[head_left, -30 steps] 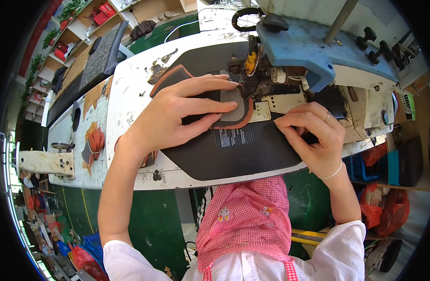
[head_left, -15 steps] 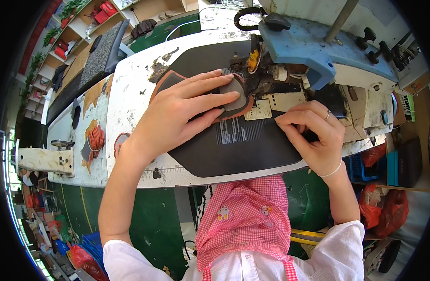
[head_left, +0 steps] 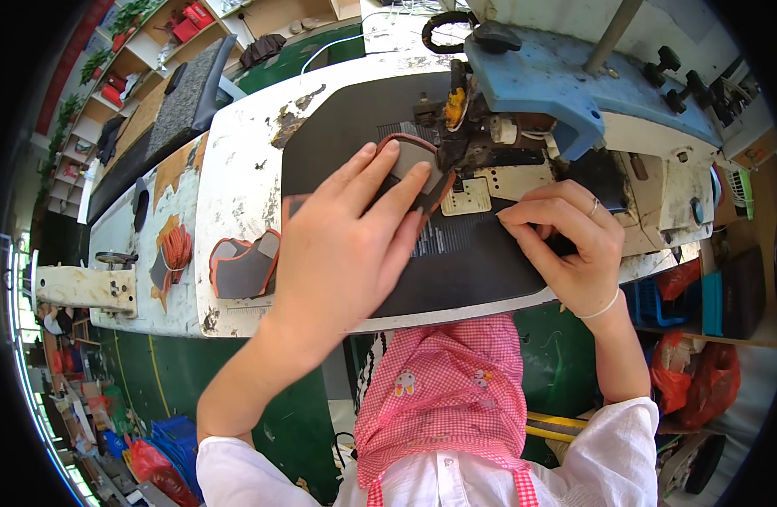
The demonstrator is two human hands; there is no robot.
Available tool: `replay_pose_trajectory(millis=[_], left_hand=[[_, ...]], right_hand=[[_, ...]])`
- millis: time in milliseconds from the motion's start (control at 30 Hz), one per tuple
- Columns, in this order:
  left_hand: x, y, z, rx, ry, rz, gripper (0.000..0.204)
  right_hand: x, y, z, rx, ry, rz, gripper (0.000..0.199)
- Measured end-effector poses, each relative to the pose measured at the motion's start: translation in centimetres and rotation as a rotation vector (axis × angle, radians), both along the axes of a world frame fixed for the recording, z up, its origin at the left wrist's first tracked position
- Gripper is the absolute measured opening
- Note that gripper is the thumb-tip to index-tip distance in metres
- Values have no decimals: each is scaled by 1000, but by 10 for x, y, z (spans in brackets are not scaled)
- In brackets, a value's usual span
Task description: The person removes rubber bands from bundles of shoe upper components and then feeds the pieces one by one through a stitching machine to sew along their edges.
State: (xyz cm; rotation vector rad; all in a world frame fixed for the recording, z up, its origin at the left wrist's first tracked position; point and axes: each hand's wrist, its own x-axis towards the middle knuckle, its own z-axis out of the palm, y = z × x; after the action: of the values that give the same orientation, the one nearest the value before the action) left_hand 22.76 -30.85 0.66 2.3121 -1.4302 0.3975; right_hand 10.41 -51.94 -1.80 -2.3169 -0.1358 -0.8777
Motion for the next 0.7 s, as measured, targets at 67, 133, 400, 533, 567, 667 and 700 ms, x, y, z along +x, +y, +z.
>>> replay_pose_trajectory(millis=[67,133,400,533,567,667,700], left_hand=[[-15,-2,1,3,31,95,40],[-25,-3,6,20,23,104,39],[-43,-3,6,49,9,153,43],[-45,-4,5,59,7,170,45],[-45,-5,3,48,-14,177,44],[-39,-8,0,26,-27,175,44],[-36,-9,0,20,-25,173,43]], right_hand=[[-1,1,-1,9,5,0,20],[-1,1,0,16,10,-3,20],[0,0,0,0,-15,6,20],[1,0,0,-6,-14,16,20],[1,0,0,-1,-16,16,20],[0,0,0,-6,-13,9,20],[0,0,0,-9,-14,9,20]])
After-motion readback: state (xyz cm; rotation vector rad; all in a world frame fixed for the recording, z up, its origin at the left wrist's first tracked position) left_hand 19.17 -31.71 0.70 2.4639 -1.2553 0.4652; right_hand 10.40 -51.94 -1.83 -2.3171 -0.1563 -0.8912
